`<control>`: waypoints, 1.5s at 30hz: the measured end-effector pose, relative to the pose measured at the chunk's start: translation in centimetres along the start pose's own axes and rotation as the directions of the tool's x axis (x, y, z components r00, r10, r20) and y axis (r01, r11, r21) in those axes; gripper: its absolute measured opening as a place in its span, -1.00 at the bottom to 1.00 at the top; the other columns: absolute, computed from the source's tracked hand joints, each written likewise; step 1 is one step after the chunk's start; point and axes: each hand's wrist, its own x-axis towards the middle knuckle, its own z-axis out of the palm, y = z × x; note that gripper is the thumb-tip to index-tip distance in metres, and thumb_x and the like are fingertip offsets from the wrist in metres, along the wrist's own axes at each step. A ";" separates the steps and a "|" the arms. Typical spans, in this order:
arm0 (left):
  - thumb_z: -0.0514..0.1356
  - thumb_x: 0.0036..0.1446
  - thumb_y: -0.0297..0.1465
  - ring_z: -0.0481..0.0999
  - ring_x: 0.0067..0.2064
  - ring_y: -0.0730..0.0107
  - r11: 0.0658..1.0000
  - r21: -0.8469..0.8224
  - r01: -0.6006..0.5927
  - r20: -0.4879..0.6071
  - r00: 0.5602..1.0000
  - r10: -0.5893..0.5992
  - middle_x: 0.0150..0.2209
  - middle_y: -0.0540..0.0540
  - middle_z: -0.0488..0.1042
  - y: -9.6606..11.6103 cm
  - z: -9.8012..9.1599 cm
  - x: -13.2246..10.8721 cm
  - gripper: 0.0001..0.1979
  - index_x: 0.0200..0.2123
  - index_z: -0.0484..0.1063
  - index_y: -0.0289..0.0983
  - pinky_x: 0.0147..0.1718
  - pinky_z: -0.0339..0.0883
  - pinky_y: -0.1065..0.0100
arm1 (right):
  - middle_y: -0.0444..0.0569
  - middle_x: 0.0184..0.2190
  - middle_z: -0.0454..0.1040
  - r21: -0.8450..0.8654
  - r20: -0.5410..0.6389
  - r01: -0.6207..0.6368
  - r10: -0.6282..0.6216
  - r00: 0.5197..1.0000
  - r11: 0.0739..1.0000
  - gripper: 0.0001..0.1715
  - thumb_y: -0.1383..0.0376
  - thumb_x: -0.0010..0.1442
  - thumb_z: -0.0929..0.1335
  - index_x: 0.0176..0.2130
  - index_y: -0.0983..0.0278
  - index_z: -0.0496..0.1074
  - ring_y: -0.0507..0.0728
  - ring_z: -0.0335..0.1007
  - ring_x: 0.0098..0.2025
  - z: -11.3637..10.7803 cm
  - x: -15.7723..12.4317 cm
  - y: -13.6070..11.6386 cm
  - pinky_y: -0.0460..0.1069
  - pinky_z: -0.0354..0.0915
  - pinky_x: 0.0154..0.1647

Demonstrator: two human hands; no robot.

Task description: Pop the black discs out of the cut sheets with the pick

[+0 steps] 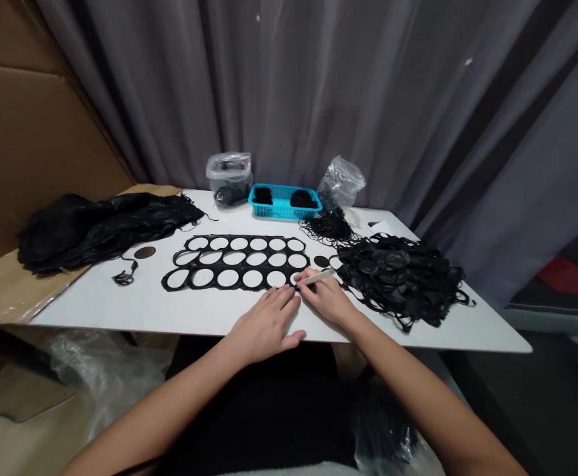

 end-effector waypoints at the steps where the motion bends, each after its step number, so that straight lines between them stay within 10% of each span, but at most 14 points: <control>1: 0.18 0.26 -0.11 0.23 0.31 -0.06 1.000 -0.008 -0.001 0.002 1.000 0.001 0.28 -0.36 0.25 0.0 0.0 0.0 -0.35 0.26 0.19 -0.37 0.28 0.08 -0.04 | 0.04 -0.18 0.52 -0.097 0.012 0.044 -0.043 0.999 0.994 -0.86 0.32 0.35 0.23 -0.25 0.27 0.35 0.15 0.41 -0.14 0.1 -0.1 -0.2 0.00 0.25 -0.09; 5: 0.22 0.22 -0.12 0.23 0.31 -0.08 0.999 -0.028 0.019 0.023 1.000 -0.018 0.28 -0.37 0.24 0.0 0.0 0.1 -0.34 0.25 0.22 -0.39 0.29 0.07 -0.04 | 0.05 -0.33 0.48 -0.444 0.008 0.065 -0.069 0.998 0.894 -0.82 0.37 0.39 0.18 -0.23 0.29 0.33 0.18 0.36 -0.26 -0.4 0.0 -0.2 0.00 0.18 -0.21; 11: 0.25 0.21 -0.12 0.18 0.34 -0.13 0.996 -0.090 0.019 0.041 0.999 -0.015 0.28 -0.42 0.22 -0.1 -0.3 -0.1 -0.32 0.24 0.23 -0.44 0.31 0.05 -0.07 | 0.04 -0.44 0.46 -0.571 -0.324 -0.355 0.193 0.926 0.740 -0.83 0.30 0.38 0.21 -0.22 0.30 0.33 0.15 0.32 -0.44 -5.3 1.9 2.6 0.00 0.00 -0.41; 19: 0.18 0.30 -0.32 0.18 0.36 0.19 0.893 -0.432 -0.128 0.034 0.987 0.158 0.33 -0.16 0.21 -1.7 -2.6 -1.3 -0.51 0.26 0.23 -0.20 0.31 0.14 0.16 | 0.00 -0.43 0.52 0.097 -0.243 -0.441 0.451 0.859 0.892 -0.77 0.22 0.22 0.35 -0.44 0.24 0.30 0.17 0.46 -0.32 -6.9 4.8 4.5 0.00 0.31 -0.32; 23: 0.13 0.33 -0.38 0.09 0.39 0.07 0.952 -0.297 -0.073 -0.020 0.997 0.070 0.34 -0.27 0.17 -2.7 -2.1 -1.1 -0.49 0.30 0.15 -0.30 0.33 0.09 -0.01 | 0.03 -0.32 0.55 0.631 0.078 -0.466 0.546 0.834 0.621 -0.63 0.13 0.04 0.51 -0.43 0.25 0.30 0.16 0.52 -0.23 -6.1 3.9 3.9 -0.06 0.42 -0.41; 28: 0.21 0.25 -0.35 0.19 0.33 -0.09 0.955 -0.238 -0.176 0.051 0.980 0.193 0.28 -0.40 0.20 -1.8 -1.4 2.3 -0.54 0.17 0.27 -0.38 0.25 0.17 0.00 | -0.01 -0.27 0.55 0.839 0.342 -0.508 0.537 0.771 0.195 -0.64 0.23 0.03 0.55 -0.36 0.29 0.34 0.10 0.57 -0.19 -5.0 2.6 3.0 -0.18 0.42 -0.42; 33: 0.19 0.25 -0.40 0.38 0.03 -0.01 0.941 -0.328 -0.086 0.161 0.976 0.145 -0.02 -0.29 0.36 -2.1 -0.4 6.9 -0.76 -0.03 0.43 -0.36 0.00 0.32 0.05 | -0.06 -0.30 0.53 0.865 0.438 -0.502 0.503 0.745 -0.010 -0.72 0.34 0.05 0.54 -0.33 0.29 0.39 -0.03 0.51 -0.32 -5.3 2.8 2.8 -0.20 0.46 -0.35; 36: 0.07 0.30 -0.52 0.43 -0.09 0.27 0.876 -0.481 -0.036 0.169 0.977 0.132 -0.11 -0.12 0.36 -3.3 0.8 8.3 -0.74 -0.04 0.47 -0.21 -0.06 0.33 0.26 | -0.08 -0.32 0.49 0.951 0.304 -0.275 0.611 0.731 -0.145 -0.80 0.41 0.08 0.49 -0.29 0.28 0.41 -0.09 0.44 -0.38 -6.6 2.9 3.2 -0.25 0.46 -0.36; 40: 0.02 0.32 -0.55 0.46 -0.08 0.36 0.819 -0.572 -0.049 0.174 0.968 0.180 -0.15 -0.05 0.41 -4.1 1.0 9.1 -0.65 0.07 0.42 -0.14 -0.06 0.34 0.36 | -0.02 -0.25 0.49 0.994 0.035 0.059 0.759 0.651 -0.096 -0.84 0.48 0.13 0.42 -0.24 0.31 0.42 -0.11 0.42 -0.39 -8.3 2.9 4.2 -0.29 0.47 -0.36; 45: 0.10 0.28 -0.50 0.50 -0.15 0.14 0.955 -0.232 -0.185 0.170 0.959 0.227 -0.15 -0.22 0.45 -2.4 -2.1 9.4 -0.49 0.28 0.16 -0.37 -0.18 0.42 0.20 | -0.01 -0.20 0.52 0.995 -0.091 0.025 0.772 0.629 0.097 -0.75 0.45 0.04 0.50 -0.40 0.26 0.36 -0.03 0.49 -0.25 -7.2 4.1 2.8 -0.19 0.52 -0.22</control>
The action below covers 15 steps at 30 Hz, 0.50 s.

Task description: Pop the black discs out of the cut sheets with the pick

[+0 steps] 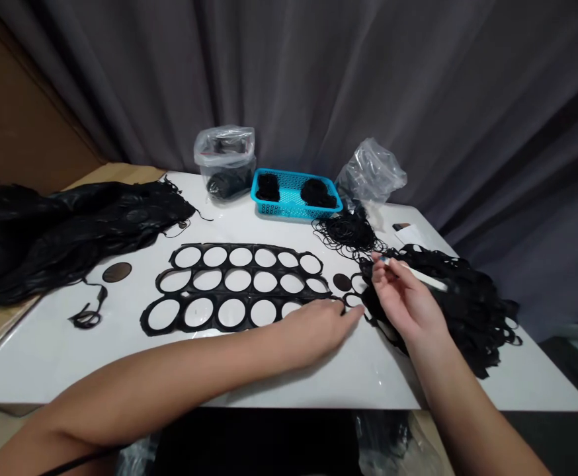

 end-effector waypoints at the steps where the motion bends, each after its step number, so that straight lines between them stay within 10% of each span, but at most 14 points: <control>1: 0.06 0.29 -0.54 0.50 -0.17 0.10 0.990 0.143 -0.018 -0.036 0.999 0.023 -0.17 -0.25 0.45 0.6 -0.6 -0.3 -0.51 0.28 0.15 -0.42 -0.18 0.41 0.16 | -0.04 -0.23 0.52 -0.058 0.018 0.019 -0.018 1.000 0.998 -0.74 0.43 0.03 0.52 -0.41 0.26 0.36 -0.03 0.49 -0.24 0.8 -0.3 0.4 -0.19 0.51 -0.20; 5: -0.06 0.30 -0.60 0.51 -0.26 0.13 0.944 0.307 -0.120 -0.122 0.979 0.164 -0.28 -0.23 0.45 1.7 -2.4 -2.9 -0.56 0.23 0.18 -0.48 -0.26 0.42 0.16 | -0.07 -0.25 0.54 -0.292 0.166 0.134 -0.088 0.982 0.947 -0.67 0.29 -0.01 0.57 -0.42 0.24 0.36 -0.02 0.49 -0.25 3.4 -1.5 1.4 -0.16 0.48 -0.18; 9: 0.02 0.37 -0.47 0.50 -0.14 0.25 0.972 0.036 -0.230 -0.056 0.971 0.232 -0.11 -0.20 0.47 -0.4 -2.9 -7.0 -0.56 0.29 0.15 -0.31 -0.14 0.44 0.28 | -0.01 -0.20 0.55 -0.532 0.374 0.229 -0.016 0.927 0.815 -0.69 0.17 0.13 0.50 -0.43 0.25 0.36 0.03 0.49 -0.27 4.3 -3.1 2.6 -0.05 0.44 -0.16; 15: 0.07 0.35 -0.43 0.38 0.20 0.24 0.983 -0.184 0.020 -0.029 0.999 -0.026 0.22 -0.19 0.34 -4.2 -2.2 -12.0 -0.60 0.23 0.28 -0.21 0.16 0.30 0.26 | 0.01 -0.22 0.55 -0.771 0.580 0.390 0.301 0.757 0.504 -0.81 0.20 0.29 0.34 -0.32 0.25 0.42 0.14 0.48 -0.19 3.6 -4.7 4.4 0.02 0.36 -0.17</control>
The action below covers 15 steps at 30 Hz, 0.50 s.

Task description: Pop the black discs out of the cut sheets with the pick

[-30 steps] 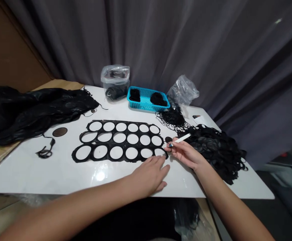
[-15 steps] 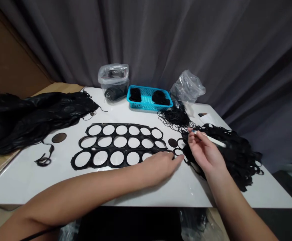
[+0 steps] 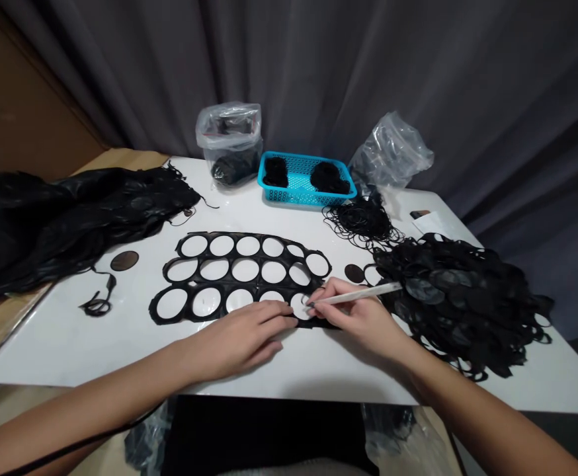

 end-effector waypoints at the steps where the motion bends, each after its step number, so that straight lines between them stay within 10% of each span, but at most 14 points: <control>1: 0.08 0.35 -0.42 0.32 0.26 0.20 0.999 0.037 0.012 0.004 1.000 -0.012 0.25 -0.18 0.32 -0.3 0.2 -0.5 -0.58 0.25 0.27 -0.20 0.21 0.25 0.21 | -0.01 -0.26 0.54 -0.114 0.008 0.004 -0.003 1.000 0.994 -0.82 0.22 0.29 0.33 -0.33 0.25 0.43 0.13 0.45 -0.23 -0.1 -0.1 0.3 0.01 0.34 -0.21; 7: 0.10 0.37 -0.31 0.21 0.34 0.08 0.977 0.213 0.027 -0.069 0.998 -0.012 0.27 -0.21 0.32 0.2 2.2 -1.2 -0.53 0.30 0.22 -0.27 0.28 0.14 0.05 | -0.02 -0.27 0.55 -0.209 -0.164 -0.069 0.035 0.986 0.976 -0.81 0.21 0.28 0.31 -0.35 0.23 0.40 0.14 0.43 -0.25 -0.6 -0.5 0.7 0.01 0.28 -0.23; 15: 0.18 0.28 -0.31 0.25 0.28 -0.06 0.946 0.309 0.103 -0.130 0.989 -0.065 0.21 -0.25 0.35 1.5 4.2 -0.4 -0.52 0.21 0.29 -0.36 0.24 0.18 -0.04 | -0.06 -0.23 0.55 -0.071 -0.060 -0.075 0.071 0.996 0.995 -0.86 0.25 0.27 0.32 -0.35 0.22 0.36 0.15 0.45 -0.11 3.3 -0.6 1.3 0.03 0.30 -0.06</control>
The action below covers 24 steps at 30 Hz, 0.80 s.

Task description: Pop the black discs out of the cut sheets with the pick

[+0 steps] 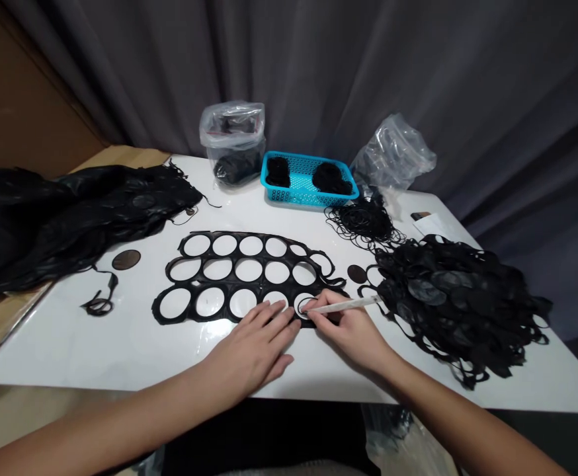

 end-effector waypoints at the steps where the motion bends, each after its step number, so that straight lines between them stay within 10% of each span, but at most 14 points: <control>1: 0.18 0.28 -0.31 0.24 0.28 -0.06 1.000 -0.003 0.006 -0.003 1.000 -0.006 0.22 -0.24 0.35 0.0 0.1 -0.1 -0.53 0.20 0.29 -0.35 0.25 0.17 -0.04 | -0.06 -0.23 0.55 -0.005 0.004 0.003 -0.003 1.000 1.000 -0.86 0.26 0.26 0.33 -0.36 0.22 0.35 0.15 0.45 -0.11 0.1 0.0 0.1 0.04 0.30 -0.05; 16: 0.18 0.24 -0.39 0.02 0.40 -0.15 0.993 -0.079 0.088 -0.005 0.996 -0.089 0.33 -0.38 0.10 0.2 0.0 -0.2 -0.52 0.22 0.27 -0.26 0.28 0.07 -0.18 | -0.04 -0.29 0.45 -0.266 0.014 0.238 -0.243 0.970 0.934 -0.82 0.37 0.30 0.29 -0.37 0.23 0.29 0.11 0.38 -0.22 0.3 -0.8 -0.1 -0.01 0.30 -0.20; 21: 0.22 0.20 -0.43 -0.05 0.41 -0.26 0.988 -0.104 0.114 0.032 0.993 -0.111 0.42 -0.39 -0.09 -0.1 0.3 -0.4 -0.41 0.28 0.21 -0.22 0.27 0.08 -0.20 | 0.14 -0.14 0.51 -0.675 0.160 0.478 -0.520 0.839 0.563 -0.82 0.47 0.30 0.23 -0.16 0.32 0.38 0.25 0.36 -0.09 1.4 -1.6 -0.7 0.11 0.27 -0.06; 24: 0.25 0.18 -0.44 -0.05 0.40 -0.32 0.987 -0.109 0.115 0.033 0.993 -0.112 0.42 -0.40 -0.09 -0.3 0.4 -0.4 -0.45 0.23 0.28 -0.23 0.27 0.06 -0.22 | 0.19 -0.11 0.51 -0.793 0.151 0.419 -0.524 0.838 0.441 -0.79 0.48 0.28 0.22 -0.14 0.36 0.39 0.28 0.37 -0.10 -0.4 -0.5 -0.5 0.12 0.24 -0.09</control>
